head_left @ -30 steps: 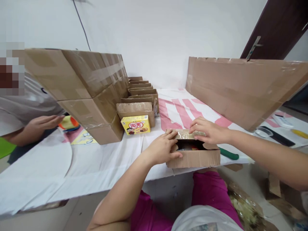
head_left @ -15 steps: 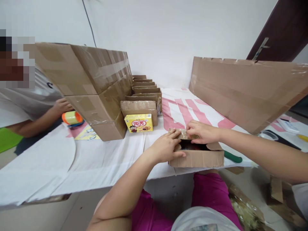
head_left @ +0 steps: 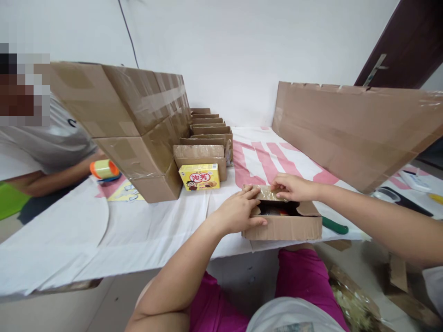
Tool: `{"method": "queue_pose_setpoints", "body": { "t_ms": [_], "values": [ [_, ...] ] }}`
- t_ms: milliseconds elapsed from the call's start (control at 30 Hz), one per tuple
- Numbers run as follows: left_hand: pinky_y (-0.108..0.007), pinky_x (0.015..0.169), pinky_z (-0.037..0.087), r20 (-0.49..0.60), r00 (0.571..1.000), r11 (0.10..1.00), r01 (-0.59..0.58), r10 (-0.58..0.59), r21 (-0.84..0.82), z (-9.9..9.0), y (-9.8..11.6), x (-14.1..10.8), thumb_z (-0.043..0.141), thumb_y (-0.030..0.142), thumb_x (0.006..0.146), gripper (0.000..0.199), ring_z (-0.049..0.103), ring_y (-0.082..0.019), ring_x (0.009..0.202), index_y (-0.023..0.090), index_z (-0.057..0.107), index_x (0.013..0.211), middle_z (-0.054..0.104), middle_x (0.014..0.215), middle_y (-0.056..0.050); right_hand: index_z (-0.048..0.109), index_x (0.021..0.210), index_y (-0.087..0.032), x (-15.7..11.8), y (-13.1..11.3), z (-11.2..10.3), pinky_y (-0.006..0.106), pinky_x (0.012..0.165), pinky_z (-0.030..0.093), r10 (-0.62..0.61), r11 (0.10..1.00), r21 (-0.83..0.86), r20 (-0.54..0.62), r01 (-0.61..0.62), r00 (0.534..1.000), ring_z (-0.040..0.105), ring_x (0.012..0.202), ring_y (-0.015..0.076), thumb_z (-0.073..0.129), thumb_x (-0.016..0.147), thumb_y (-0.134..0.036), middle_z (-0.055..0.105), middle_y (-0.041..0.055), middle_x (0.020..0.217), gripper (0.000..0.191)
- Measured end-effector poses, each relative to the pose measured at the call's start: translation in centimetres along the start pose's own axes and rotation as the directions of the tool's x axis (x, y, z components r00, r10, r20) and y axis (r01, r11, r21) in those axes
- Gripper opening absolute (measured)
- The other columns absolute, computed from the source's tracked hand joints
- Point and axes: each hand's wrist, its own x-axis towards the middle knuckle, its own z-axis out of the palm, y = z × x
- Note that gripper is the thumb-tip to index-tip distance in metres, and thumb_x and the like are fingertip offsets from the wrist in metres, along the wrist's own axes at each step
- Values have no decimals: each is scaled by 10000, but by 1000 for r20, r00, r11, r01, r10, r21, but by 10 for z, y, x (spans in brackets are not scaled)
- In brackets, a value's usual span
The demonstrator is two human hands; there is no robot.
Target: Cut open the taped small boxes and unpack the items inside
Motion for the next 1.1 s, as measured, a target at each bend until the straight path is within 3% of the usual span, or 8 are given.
{"method": "queue_pose_setpoints", "body": {
  "t_ms": [333, 433, 567, 633, 700, 933, 1033, 1100],
  "values": [
    [-399, 1167, 253, 23, 1000, 999, -7, 6, 39, -3, 1, 0, 546, 600, 849, 592, 297, -308, 1428, 143, 612, 1220, 382, 1510, -138, 598, 829, -198, -10, -9, -7, 273, 652, 465, 42, 998, 34, 73, -45, 996, 558, 706, 146, 519, 780, -182, 608, 30, 805, 94],
    [-404, 1167, 254, 15, 1000, 999, -8, 8, 32, -3, 1, 1, 543, 606, 847, 599, 300, -313, 1426, 142, 616, 1219, 384, 1509, -138, 571, 841, -210, -26, 1, -10, 271, 620, 454, 162, 986, 40, -43, -160, 986, 551, 662, 144, 482, 810, -237, 607, 13, 764, 98],
    [-402, 1179, 239, 31, 999, 999, -7, 6, 34, -4, 1, 1, 541, 604, 850, 620, 287, -316, 1431, 114, 619, 1221, 363, 1519, -147, 550, 857, -224, -58, 36, -3, 275, 644, 449, 469, 870, -41, -235, -491, 851, 585, 701, 158, 460, 821, -254, 646, 13, 780, 101],
    [-398, 1178, 243, 45, 999, 999, 4, -6, 45, -4, 2, 1, 537, 608, 850, 629, 284, -315, 1432, 106, 620, 1220, 354, 1524, -144, 570, 850, -219, -78, 54, 7, 287, 653, 449, 586, 782, -98, -220, -616, 780, 613, 726, 179, 477, 799, -238, 681, 33, 811, 107],
    [-391, 1173, 254, 50, 999, 998, 9, -12, 56, -5, 2, 1, 529, 611, 853, 618, 290, -309, 1430, 116, 627, 1211, 357, 1525, -134, 599, 811, -208, -98, 64, 21, 290, 625, 449, 635, 746, -124, -162, -654, 756, 628, 695, 198, 538, 750, -235, 694, 50, 778, 91],
    [-394, 1176, 251, 46, 998, 998, 35, -38, 57, -3, 2, 2, 532, 608, 853, 606, 288, -300, 1434, 153, 610, 1247, 340, 1537, -110, 659, 989, -221, -148, 77, 68, 309, 725, 494, 589, 800, -143, 7, -582, 808, 664, 854, 258, 647, 693, -293, 718, 79, 947, 305],
    [-395, 1166, 273, 21, 1000, 998, 19, -20, 63, -3, 1, 2, 530, 608, 854, 602, 310, -299, 1424, 158, 610, 1246, 365, 1524, -112, 631, 1049, -205, -154, 93, 68, 334, 759, 507, 593, 788, -180, -39, -589, 805, 663, 900, 266, 581, 751, -288, 705, 106, 1004, 313],
    [-395, 1160, 284, 15, 1000, 998, 8, -9, 68, -2, 1, 2, 520, 613, 857, 610, 316, -300, 1421, 151, 609, 1246, 377, 1516, -121, 606, 1091, -183, -153, 101, 57, 371, 782, 517, 592, 761, -213, -158, -613, 790, 655, 946, 285, 540, 782, -291, 686, 134, 1050, 333]
  ]
}}
